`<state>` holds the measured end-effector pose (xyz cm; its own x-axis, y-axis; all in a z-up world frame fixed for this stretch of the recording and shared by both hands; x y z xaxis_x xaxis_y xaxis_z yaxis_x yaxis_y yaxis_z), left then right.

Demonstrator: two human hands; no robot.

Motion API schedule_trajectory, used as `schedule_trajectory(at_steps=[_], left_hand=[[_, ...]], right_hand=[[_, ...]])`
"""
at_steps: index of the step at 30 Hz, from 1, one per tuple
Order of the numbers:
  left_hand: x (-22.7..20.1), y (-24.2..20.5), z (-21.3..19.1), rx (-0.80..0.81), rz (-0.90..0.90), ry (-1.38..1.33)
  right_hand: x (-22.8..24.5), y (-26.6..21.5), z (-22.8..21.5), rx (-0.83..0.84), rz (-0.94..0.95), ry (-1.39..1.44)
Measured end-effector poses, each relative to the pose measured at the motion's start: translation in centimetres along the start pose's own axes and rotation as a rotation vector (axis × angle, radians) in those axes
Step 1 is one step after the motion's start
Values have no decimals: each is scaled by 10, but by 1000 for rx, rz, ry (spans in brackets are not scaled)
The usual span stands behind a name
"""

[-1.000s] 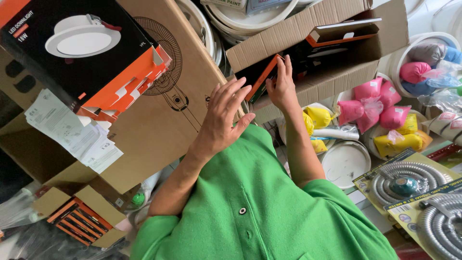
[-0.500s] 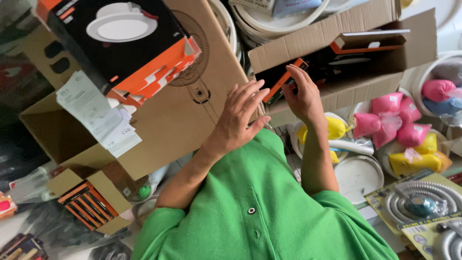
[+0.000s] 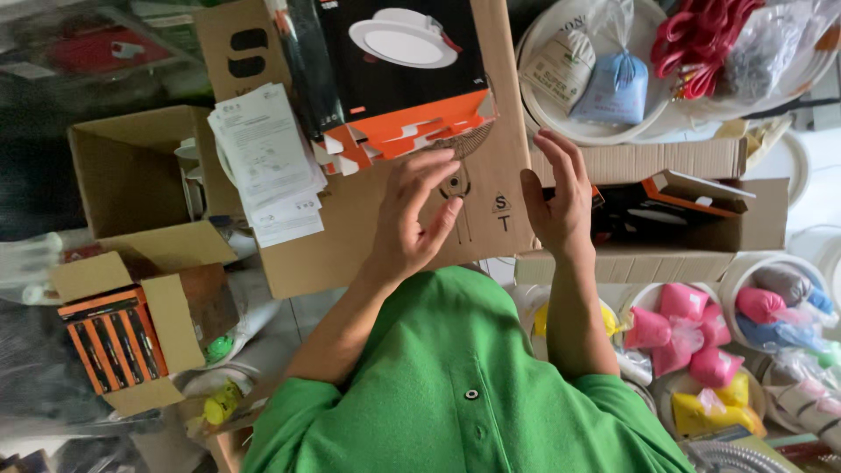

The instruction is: The person unboxes light fixtures, removes the items and documentation from their packaging, and places the components into a larger cardboard box.

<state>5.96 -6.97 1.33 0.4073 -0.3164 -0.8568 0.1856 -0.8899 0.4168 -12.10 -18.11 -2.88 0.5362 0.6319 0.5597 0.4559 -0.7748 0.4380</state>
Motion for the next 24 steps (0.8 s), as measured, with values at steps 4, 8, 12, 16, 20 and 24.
schedule_trajectory(at_steps=[4,8,12,16,20,24], left_hand=[[38,-8,-71,-342,-91,229],[71,3,-113,-410,-37,268],[100,10,-121,-388,12,306],[123,10,-111,-239,-59,273],[124,7,-101,-174,-36,230],[114,6,-103,-209,-51,140]], right_hand=[[11,37,36,-36,0,26],[7,61,77,-40,44,-23],[13,74,99,-57,90,-44],[24,71,111,-72,140,-143],[34,62,109,-143,66,-229],[25,54,109,-98,165,-156]])
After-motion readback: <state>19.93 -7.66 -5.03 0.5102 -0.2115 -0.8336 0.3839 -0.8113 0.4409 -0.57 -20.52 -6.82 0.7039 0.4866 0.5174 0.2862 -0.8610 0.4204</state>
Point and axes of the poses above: each hand's wrist, its own y-axis towards the middle knuckle, its own z-axis out of the palm, x = y × z, the point moved 9 cm from there along y, towards the middle knuckle, and after that the axes turned 15 degrees about -y, right-handed, at the moved point
